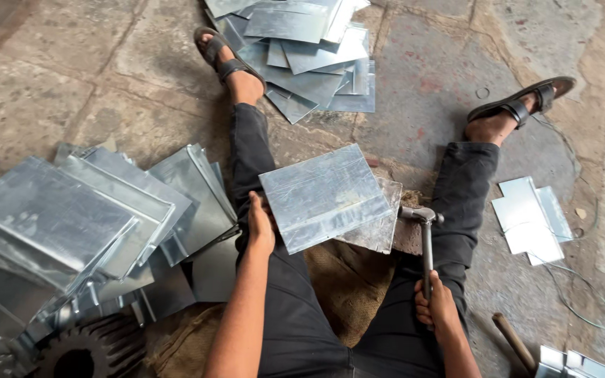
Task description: The person hammers a metal sheet on an anvil while sitting on the floor, using a hammer to flatten or shape the edges of several sheets from a stack.
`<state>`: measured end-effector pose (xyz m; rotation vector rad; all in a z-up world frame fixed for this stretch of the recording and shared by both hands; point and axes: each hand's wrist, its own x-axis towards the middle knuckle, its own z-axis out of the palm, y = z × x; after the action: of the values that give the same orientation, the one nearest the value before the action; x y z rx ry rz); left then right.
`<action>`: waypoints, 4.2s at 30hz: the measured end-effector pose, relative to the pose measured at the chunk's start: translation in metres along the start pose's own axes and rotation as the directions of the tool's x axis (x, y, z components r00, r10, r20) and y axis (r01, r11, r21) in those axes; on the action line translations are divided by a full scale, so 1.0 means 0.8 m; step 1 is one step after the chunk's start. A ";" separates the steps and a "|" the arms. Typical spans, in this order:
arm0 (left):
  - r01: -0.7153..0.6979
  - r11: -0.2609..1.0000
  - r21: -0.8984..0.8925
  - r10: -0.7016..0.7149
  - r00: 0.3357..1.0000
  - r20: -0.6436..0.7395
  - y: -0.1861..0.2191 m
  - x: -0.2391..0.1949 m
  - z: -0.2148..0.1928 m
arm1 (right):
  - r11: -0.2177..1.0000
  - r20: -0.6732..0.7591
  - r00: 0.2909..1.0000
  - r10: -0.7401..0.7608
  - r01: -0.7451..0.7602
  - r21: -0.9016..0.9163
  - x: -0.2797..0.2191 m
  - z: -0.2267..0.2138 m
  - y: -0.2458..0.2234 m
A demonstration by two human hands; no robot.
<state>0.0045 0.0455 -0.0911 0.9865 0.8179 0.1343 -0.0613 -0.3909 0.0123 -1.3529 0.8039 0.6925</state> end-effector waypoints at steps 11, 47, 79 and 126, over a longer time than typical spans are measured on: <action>-0.058 0.967 0.246 0.100 0.982 -0.161 0.006 -0.127 0.056 | 0.999 0.020 1.000 0.007 -0.008 0.042 0.001 -0.002 0.001; 0.326 0.923 0.205 -0.383 0.726 0.571 0.075 -0.171 0.061 | 0.995 0.041 0.994 -0.100 0.100 0.009 0.005 0.005 0.004; -0.785 -0.544 0.296 0.019 0.341 0.940 0.029 -0.198 0.074 | 0.957 0.155 0.972 -0.178 0.135 0.258 0.014 -0.009 0.009; -0.465 -0.334 0.820 0.200 0.815 0.543 -0.022 -0.092 0.209 | 0.302 0.030 0.305 -0.952 0.919 0.252 -0.072 0.044 -0.088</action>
<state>0.0600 -0.1123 -0.0165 2.8894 0.1809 -0.1820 -0.0329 -0.3618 0.1007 -1.2862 -0.1974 -0.2525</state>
